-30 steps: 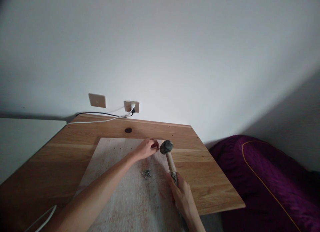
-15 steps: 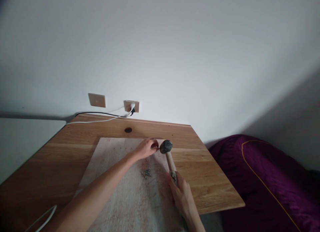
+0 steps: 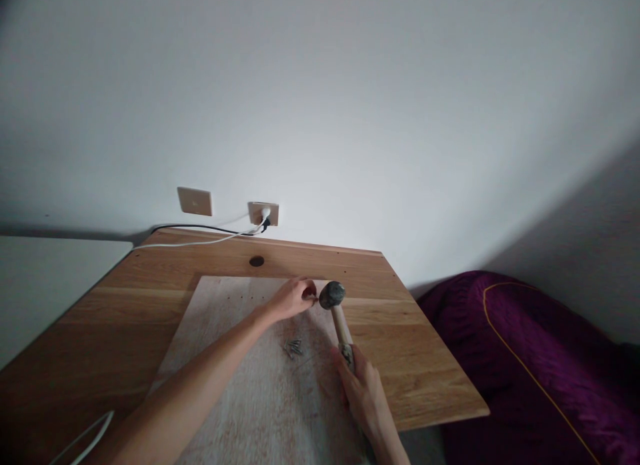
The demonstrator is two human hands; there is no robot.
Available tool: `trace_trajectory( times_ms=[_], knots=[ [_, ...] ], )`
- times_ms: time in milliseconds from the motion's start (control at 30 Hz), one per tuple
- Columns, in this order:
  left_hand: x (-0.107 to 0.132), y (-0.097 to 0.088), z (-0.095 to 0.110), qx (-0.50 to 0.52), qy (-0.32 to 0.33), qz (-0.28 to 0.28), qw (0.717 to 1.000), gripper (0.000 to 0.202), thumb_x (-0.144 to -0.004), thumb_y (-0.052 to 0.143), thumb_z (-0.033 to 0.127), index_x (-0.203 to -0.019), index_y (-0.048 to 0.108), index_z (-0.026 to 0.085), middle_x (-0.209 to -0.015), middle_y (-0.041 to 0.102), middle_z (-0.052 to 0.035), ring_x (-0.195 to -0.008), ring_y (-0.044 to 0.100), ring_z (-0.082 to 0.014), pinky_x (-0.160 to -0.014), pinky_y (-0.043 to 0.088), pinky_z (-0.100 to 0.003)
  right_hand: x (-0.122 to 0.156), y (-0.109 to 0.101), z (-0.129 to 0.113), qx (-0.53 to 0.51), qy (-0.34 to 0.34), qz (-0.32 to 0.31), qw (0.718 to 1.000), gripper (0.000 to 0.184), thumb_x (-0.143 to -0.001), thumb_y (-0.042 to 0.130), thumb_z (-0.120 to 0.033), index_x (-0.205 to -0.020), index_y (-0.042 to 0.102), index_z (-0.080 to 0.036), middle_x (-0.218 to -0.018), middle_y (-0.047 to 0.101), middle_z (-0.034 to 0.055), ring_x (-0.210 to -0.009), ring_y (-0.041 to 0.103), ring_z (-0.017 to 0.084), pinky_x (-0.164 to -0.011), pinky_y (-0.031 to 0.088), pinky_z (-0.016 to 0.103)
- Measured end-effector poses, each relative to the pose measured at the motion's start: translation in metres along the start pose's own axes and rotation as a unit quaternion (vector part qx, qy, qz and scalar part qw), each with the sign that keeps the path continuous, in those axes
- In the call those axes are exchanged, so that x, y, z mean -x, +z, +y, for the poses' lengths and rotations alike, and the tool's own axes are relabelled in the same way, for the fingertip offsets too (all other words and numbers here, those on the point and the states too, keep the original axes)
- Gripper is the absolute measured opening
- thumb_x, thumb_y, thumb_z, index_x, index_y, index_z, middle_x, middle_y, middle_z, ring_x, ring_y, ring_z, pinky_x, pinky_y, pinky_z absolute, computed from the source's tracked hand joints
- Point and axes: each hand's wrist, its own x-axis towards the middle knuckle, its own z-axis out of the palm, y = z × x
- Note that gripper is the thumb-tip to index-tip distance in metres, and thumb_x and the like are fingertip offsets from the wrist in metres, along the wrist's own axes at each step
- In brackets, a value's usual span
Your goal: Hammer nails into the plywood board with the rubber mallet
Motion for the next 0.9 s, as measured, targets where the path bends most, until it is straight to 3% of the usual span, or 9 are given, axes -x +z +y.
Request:
trace_trajectory(
  times_ms=[267, 900],
  knots=[
    [-0.0004, 0.0025, -0.0030, 0.018, 0.028, 0.013, 0.999, 0.008, -0.077, 0.066, 0.012, -0.082, 0.070, 0.018, -0.085, 0.071, -0.0029, -0.079, 0.064, -0.0167, -0.076, 0.048, -0.025, -0.0014, 0.0005, 0.0043, 0.011, -0.019, 0.008, 1.000, 0.054, -0.088, 0.045, -0.076, -0.070, 0.051, -0.025, -0.045, 0.052, -0.0043, -0.044, 0.053, 0.015, -0.048, 0.041, 0.026],
    [-0.0011, 0.0031, -0.0060, 0.019, 0.026, 0.006, 0.999, 0.007, -0.076, 0.066, 0.013, -0.081, 0.070, 0.017, -0.081, 0.071, -0.0025, -0.074, 0.063, -0.0163, -0.070, 0.045, -0.025, 0.0003, -0.0001, -0.0012, 0.008, -0.015, 0.007, 1.000, 0.052, -0.086, 0.046, -0.076, -0.070, 0.050, -0.026, -0.042, 0.051, -0.0046, -0.043, 0.054, 0.016, -0.047, 0.040, 0.026]
  ],
)
